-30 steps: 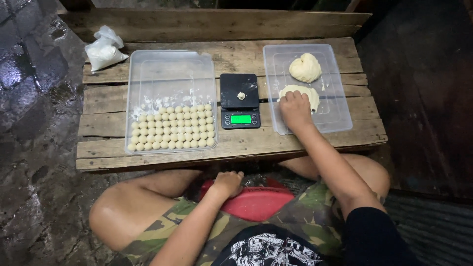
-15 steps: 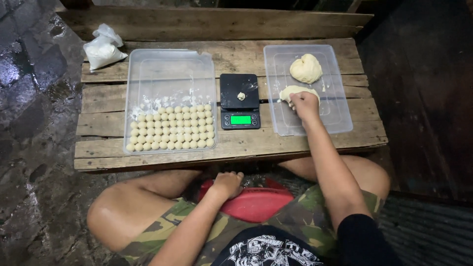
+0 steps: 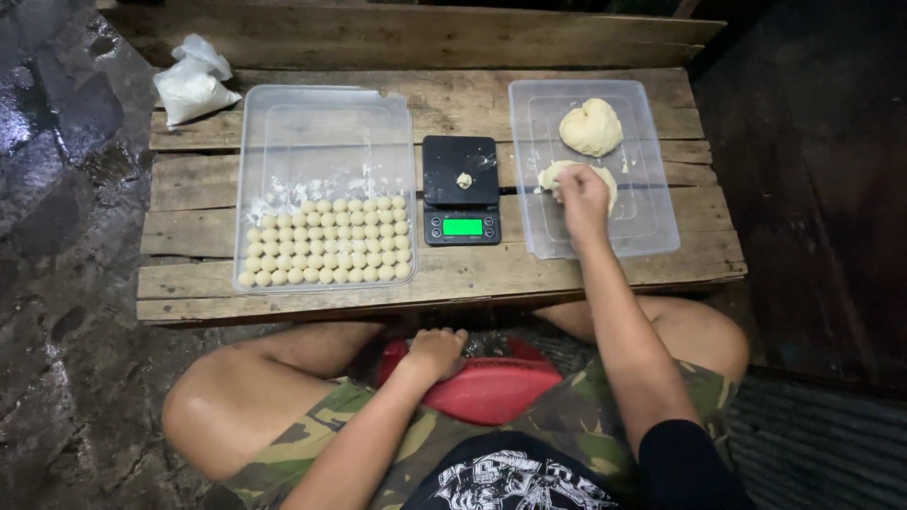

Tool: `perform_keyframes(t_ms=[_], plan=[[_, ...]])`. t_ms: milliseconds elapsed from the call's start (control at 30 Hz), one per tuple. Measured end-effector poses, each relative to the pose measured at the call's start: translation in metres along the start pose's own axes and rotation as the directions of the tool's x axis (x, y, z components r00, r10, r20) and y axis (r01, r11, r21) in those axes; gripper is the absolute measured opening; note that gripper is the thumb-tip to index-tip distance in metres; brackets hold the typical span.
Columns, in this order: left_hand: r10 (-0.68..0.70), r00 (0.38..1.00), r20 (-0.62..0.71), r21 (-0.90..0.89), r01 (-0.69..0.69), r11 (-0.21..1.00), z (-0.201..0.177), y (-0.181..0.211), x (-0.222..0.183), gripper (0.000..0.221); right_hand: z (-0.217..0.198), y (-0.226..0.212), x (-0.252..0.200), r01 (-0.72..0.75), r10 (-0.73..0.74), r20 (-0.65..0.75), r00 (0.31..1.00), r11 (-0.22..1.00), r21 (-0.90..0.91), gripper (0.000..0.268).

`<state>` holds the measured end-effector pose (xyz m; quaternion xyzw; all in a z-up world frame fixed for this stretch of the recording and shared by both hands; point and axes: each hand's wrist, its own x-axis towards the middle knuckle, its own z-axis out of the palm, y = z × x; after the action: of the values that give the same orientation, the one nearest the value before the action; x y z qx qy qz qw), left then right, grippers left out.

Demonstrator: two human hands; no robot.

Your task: The person portions dough from a large lump, weighs each piece on a digital scale, rolls it into a ball, and places it into a plastic tray. The process is repeated multiple times to create uniform dough balls.

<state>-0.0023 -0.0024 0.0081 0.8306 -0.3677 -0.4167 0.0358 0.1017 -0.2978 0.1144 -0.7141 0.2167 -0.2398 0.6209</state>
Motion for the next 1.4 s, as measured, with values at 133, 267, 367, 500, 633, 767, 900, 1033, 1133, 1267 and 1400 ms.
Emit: perform_keyframes(t_ms=[133, 267, 367, 500, 633, 767, 900, 1033, 1133, 1267, 1400], plan=[[0.011, 1.000, -0.025, -0.012, -0.012, 1.000, -0.014, 0.004, -0.011, 0.055, 0.032, -0.023, -0.012, 0.118, -0.060, 0.311, 0.949, 0.978, -0.172, 0.022], [0.008, 1.000, -0.011, -0.010, -0.008, 1.000, -0.013, 0.002, -0.009, 0.055, 0.063, 0.030, 0.015, 0.215, -0.047, 0.410, 0.911, 0.902, -0.374, 0.020], [0.006, 1.000, 0.000, -0.006, -0.006, 1.000, 0.001, -0.002, 0.002, 0.055, 0.080, 0.001, 0.010, 0.292, -0.060, 0.467, 0.882, 0.849, -0.441, 0.016], [0.010, 1.000, -0.028, 0.018, -0.009, 1.000, 0.019, -0.008, 0.019, 0.054, 0.094, -0.006, 0.014, 0.317, -0.002, 0.487, 0.873, 0.761, -0.565, 0.019], [0.031, 0.998, -0.060, -0.005, -0.031, 0.999, 0.015, -0.003, 0.013, 0.051, 0.105, -0.018, 0.005, 0.344, -0.005, 0.478, 0.878, 0.700, -0.625, 0.012], [0.023, 0.997, -0.075, 0.009, -0.022, 1.000, 0.010, 0.000, 0.007, 0.050, 0.108, -0.014, 0.003, 0.198, 0.084, 0.390, 0.917, 0.753, -0.628, 0.028], [0.013, 0.995, -0.098, 0.026, -0.010, 1.000, 0.021, -0.005, 0.014, 0.049, 0.081, 0.000, -0.002, 0.042, 0.116, 0.258, 0.959, 0.844, -0.535, 0.031], [0.018, 0.995, -0.098, 0.004, -0.018, 1.000, 0.015, -0.004, 0.009, 0.047, 0.019, 0.002, -0.028, 0.563, -0.607, 0.055, 0.793, 0.696, -0.446, 0.008], [0.073, 0.992, -0.102, -0.032, -0.076, 0.997, -0.020, 0.006, -0.019, 0.048, -0.026, 0.022, -0.051, 0.679, -0.780, 0.136, 0.611, 0.429, -0.596, 0.018], [0.230, 0.935, -0.270, -0.444, -0.332, 0.832, -0.110, 0.032, -0.089, 0.047, -0.057, 0.056, -0.069, 0.663, -0.750, 0.259, 0.609, 0.301, -0.686, 0.028], [0.151, 0.831, -0.535, -0.593, -0.497, 0.633, -0.147, 0.029, -0.109, 0.032, -0.048, 0.039, -0.071, 0.681, -0.737, 0.315, 0.598, 0.260, -0.685, 0.028]])
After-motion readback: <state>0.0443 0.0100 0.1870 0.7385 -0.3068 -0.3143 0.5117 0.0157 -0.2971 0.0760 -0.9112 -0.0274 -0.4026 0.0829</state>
